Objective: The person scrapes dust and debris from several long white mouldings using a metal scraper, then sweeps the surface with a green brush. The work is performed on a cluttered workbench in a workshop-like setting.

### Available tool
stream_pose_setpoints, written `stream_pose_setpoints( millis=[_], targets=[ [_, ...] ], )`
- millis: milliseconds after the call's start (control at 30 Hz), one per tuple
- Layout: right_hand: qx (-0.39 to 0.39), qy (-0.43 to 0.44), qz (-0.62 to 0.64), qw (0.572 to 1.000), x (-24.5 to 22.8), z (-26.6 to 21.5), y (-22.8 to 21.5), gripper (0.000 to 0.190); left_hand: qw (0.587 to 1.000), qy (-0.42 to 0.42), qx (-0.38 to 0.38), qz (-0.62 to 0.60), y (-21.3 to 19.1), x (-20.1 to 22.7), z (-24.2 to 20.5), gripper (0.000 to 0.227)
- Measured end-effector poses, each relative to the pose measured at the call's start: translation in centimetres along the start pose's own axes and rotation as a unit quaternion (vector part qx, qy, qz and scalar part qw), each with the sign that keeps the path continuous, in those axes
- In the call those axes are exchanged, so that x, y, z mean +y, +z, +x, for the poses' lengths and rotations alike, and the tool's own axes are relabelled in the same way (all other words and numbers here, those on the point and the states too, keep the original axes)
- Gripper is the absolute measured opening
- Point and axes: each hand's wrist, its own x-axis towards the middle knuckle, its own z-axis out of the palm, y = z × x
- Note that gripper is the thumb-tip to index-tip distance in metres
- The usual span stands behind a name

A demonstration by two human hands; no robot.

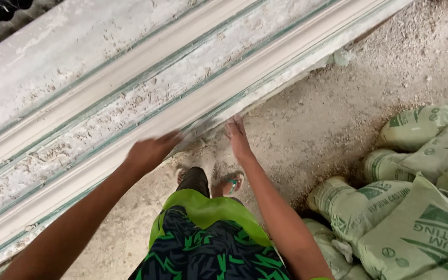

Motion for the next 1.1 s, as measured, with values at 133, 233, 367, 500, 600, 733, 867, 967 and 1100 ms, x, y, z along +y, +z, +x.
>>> stream_pose_setpoints(
  millis=[133,233,367,500,600,733,867,967,1100],
  targets=[
    [-0.011,0.022,0.056,0.998,2.3,1.7,-0.2,0.075,0.984,-0.008,0.003,0.177,-1.5,-0.5,-9.7,0.062],
    [-0.009,0.007,0.067,0.998,2.8,1.8,-0.3,0.077,0.979,-0.014,-0.086,0.182,-3.1,1.5,-6.2,0.067],
    [0.030,0.032,0.076,0.996,-0.9,-0.5,1.0,0.086,0.991,0.052,-0.052,0.116,-4.3,6.5,9.2,0.066],
    [0.036,0.079,-0.007,0.996,-0.8,-0.7,-2.3,0.080,0.988,0.097,0.081,0.092,-5.1,14.6,27.5,0.050],
    [0.056,0.060,-0.014,0.997,-3.4,-2.0,-4.8,0.093,0.989,0.112,0.075,0.062,-6.3,19.0,36.9,0.043],
    [0.127,0.048,0.011,0.991,-5.9,-1.2,-9.6,0.071,0.992,0.068,0.048,-0.099,-7.2,17.1,37.7,0.040],
    [0.139,0.033,0.064,0.988,-8.5,2.7,-14.4,0.076,0.980,-0.044,-0.033,-0.192,-12.5,14.7,25.7,0.040],
    [0.146,0.016,0.083,0.986,-10.9,5.3,-15.2,0.083,0.969,-0.145,-0.087,-0.182,-10.9,11.7,17.4,0.041],
    [0.187,0.050,0.105,0.976,-10.5,10.6,-17.0,0.090,0.975,-0.169,0.022,-0.143,-7.2,9.8,14.6,0.038]
  ],
)
